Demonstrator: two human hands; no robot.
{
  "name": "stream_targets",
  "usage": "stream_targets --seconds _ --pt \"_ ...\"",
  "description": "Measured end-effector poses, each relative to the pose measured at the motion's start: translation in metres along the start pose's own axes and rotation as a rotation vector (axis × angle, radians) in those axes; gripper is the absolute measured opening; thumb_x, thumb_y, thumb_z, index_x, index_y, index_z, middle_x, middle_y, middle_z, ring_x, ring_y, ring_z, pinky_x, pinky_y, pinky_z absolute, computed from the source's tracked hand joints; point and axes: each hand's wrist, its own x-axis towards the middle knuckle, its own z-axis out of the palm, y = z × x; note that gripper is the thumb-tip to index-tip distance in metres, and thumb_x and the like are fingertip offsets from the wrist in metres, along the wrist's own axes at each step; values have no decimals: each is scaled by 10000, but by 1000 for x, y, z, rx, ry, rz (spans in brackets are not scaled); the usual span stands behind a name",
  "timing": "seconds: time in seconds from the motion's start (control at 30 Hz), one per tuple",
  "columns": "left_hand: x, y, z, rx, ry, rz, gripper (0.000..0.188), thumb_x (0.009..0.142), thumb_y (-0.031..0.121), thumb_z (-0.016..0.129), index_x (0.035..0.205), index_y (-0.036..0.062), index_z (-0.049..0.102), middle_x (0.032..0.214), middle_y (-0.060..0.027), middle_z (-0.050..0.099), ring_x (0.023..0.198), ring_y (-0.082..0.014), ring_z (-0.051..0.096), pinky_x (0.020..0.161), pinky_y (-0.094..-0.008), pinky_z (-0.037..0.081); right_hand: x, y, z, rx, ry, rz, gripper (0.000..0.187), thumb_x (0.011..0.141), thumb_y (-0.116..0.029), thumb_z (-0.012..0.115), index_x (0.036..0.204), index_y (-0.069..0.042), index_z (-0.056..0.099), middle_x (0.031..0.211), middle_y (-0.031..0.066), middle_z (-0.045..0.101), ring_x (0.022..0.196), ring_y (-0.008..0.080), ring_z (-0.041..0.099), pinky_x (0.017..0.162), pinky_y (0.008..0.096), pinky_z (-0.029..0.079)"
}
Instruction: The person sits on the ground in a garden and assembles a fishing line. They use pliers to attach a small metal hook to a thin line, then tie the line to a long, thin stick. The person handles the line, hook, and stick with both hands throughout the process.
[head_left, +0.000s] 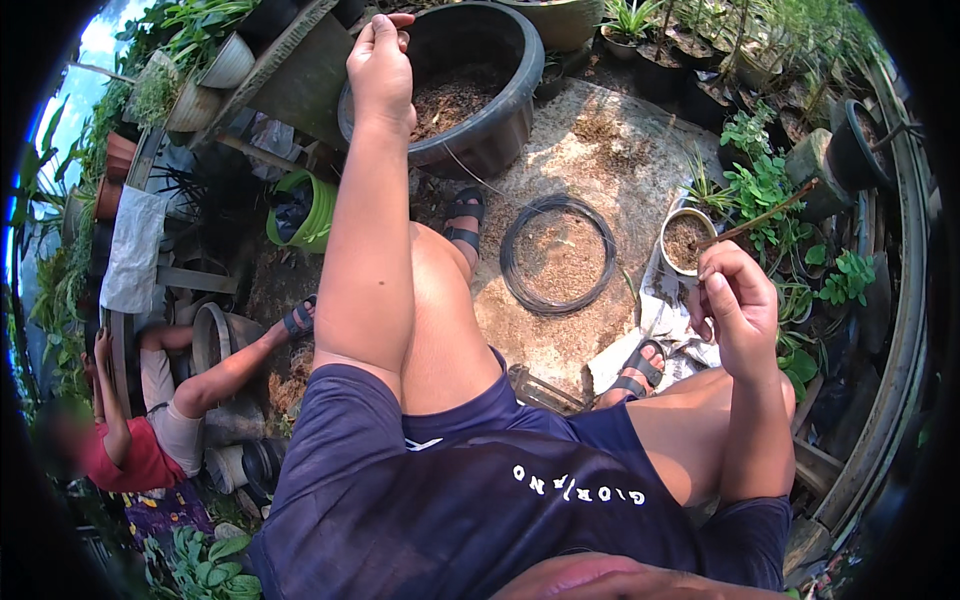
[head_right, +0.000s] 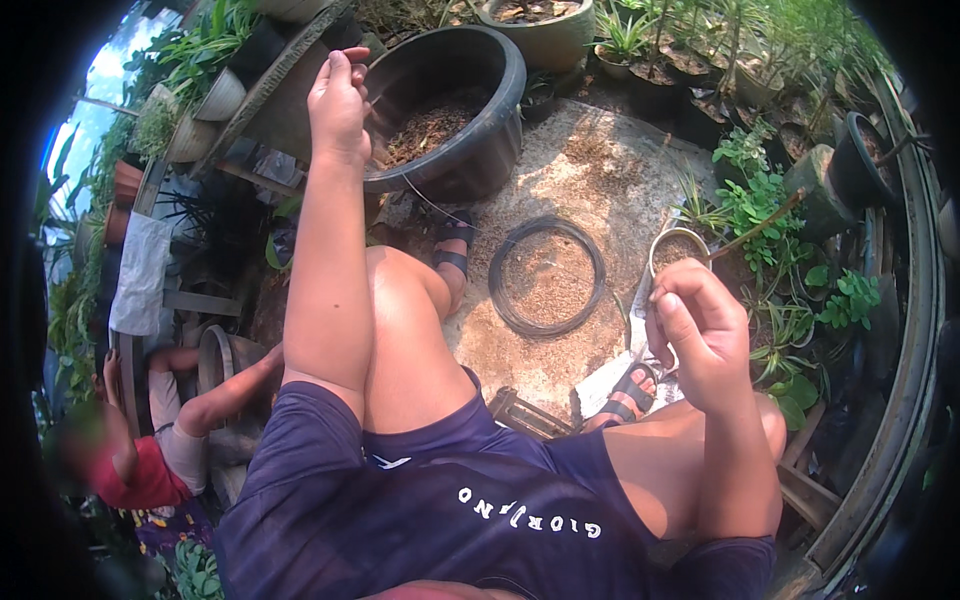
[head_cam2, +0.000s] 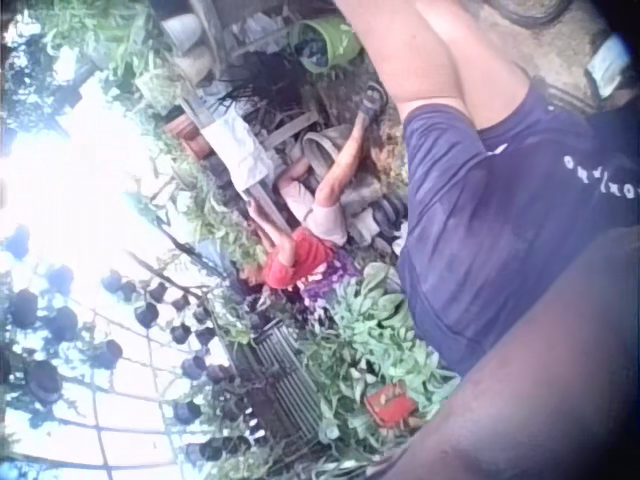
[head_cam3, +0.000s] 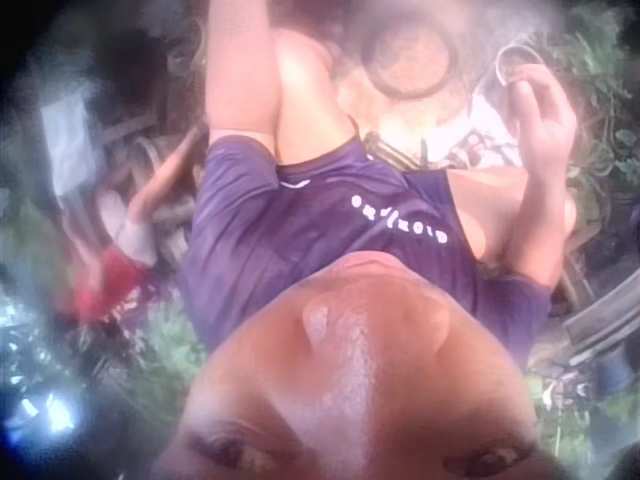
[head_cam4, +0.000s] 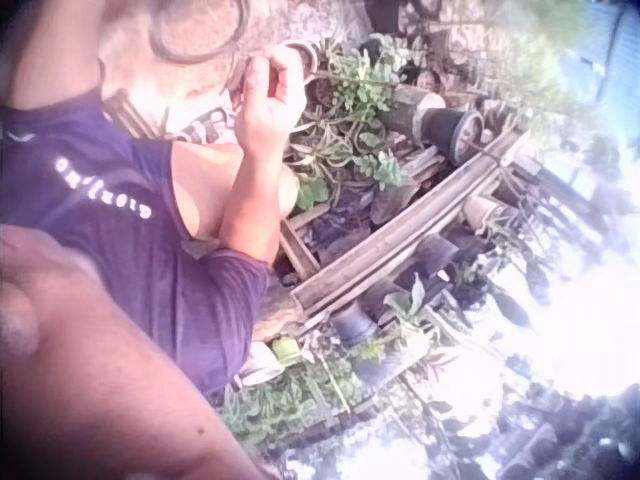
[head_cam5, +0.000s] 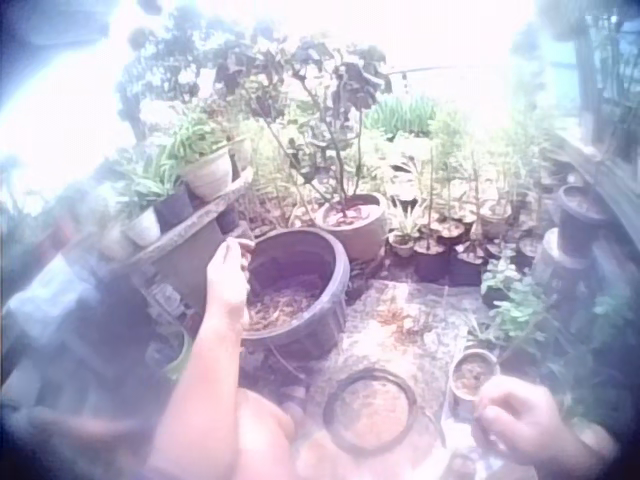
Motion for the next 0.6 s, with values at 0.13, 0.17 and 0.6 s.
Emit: stream_targets --seconds 0.13,0.17,0.6 --pt "-58 30 35 101 -427 170 319 1031 255 573 816 40 669 759 52 550 706 -22 435 622 -206 315 0 -4 5 260 60 27 124 1025 -115 546 1008 8 560 922 51 523 582 87 537 421 213 390" --pt "-72 31 43 97 -562 234 307 1024 237 582 814 28 663 766 39 554 702 -32 447 631 -208 324 0 -6 7 284 47 24 123 1024 -117 551 1016 5 563 929 51 530 589 87 540 425 213 394" --pt "-148 53 79 62 -1043 457 248 963 197 638 840 -16 673 848 -69 566 736 -133 529 634 -267 411 7 -16 31 393 -72 -3 124 1027 -129 562 1065 -12 578 827 -5 527 559 41 448 457 196 309"
